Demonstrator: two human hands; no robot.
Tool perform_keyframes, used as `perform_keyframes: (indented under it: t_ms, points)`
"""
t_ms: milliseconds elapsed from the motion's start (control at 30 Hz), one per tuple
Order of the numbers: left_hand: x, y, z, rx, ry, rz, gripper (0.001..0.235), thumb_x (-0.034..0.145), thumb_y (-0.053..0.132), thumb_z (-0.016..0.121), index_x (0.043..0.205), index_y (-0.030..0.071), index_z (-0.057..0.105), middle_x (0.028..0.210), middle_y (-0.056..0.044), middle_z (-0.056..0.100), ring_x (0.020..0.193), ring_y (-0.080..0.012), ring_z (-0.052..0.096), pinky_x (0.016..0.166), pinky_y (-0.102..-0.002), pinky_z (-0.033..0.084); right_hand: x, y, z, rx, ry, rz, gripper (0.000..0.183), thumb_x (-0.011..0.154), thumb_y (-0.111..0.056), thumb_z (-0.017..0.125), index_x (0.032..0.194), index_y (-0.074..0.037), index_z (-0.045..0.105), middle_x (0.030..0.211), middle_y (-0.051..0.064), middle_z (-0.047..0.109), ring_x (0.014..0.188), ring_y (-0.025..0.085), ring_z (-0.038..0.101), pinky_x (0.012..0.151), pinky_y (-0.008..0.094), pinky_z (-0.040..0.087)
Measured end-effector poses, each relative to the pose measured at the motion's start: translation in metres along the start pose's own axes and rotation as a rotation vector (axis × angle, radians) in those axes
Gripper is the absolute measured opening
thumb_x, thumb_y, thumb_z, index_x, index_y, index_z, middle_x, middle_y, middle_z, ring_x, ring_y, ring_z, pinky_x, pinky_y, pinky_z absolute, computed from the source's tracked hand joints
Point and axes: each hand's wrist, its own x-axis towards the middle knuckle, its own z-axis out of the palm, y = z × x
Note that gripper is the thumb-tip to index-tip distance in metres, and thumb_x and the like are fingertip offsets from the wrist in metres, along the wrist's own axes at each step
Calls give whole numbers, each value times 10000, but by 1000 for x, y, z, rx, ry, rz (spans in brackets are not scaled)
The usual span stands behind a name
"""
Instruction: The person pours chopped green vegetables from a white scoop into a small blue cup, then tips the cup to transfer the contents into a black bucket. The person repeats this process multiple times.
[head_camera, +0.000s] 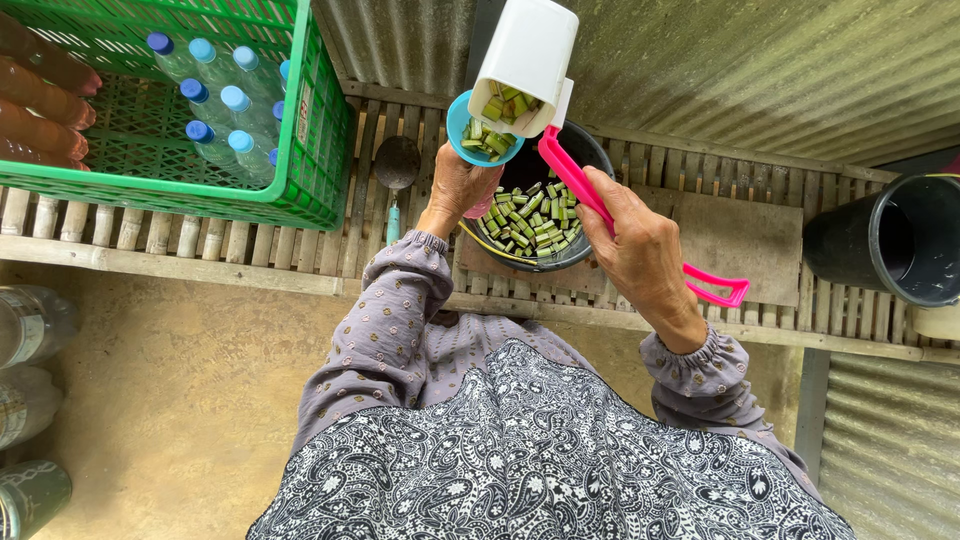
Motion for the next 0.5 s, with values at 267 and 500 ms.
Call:
perform_keyframes:
  t_ms: [267, 500]
  points:
    - [1, 7, 2, 50, 16, 19, 263, 877, 228, 812, 1048, 46, 730, 1004, -123, 780, 930, -243, 774, 792, -363, 621, -2, 2, 1, -4, -8, -9, 376, 1021, -125, 690, 1372, -15, 613, 1180, 228, 728, 937, 304, 765, 768, 380, 635]
    - [-2, 17, 4, 34, 8, 23, 282, 870, 210, 824, 1066, 44, 709, 1024, -117, 780, 949, -242, 773, 816, -360, 622, -4, 2, -1, -8, -3, -7, 381, 1014, -127, 696, 1369, -16, 614, 1179, 227, 730, 920, 297, 767, 747, 372, 636]
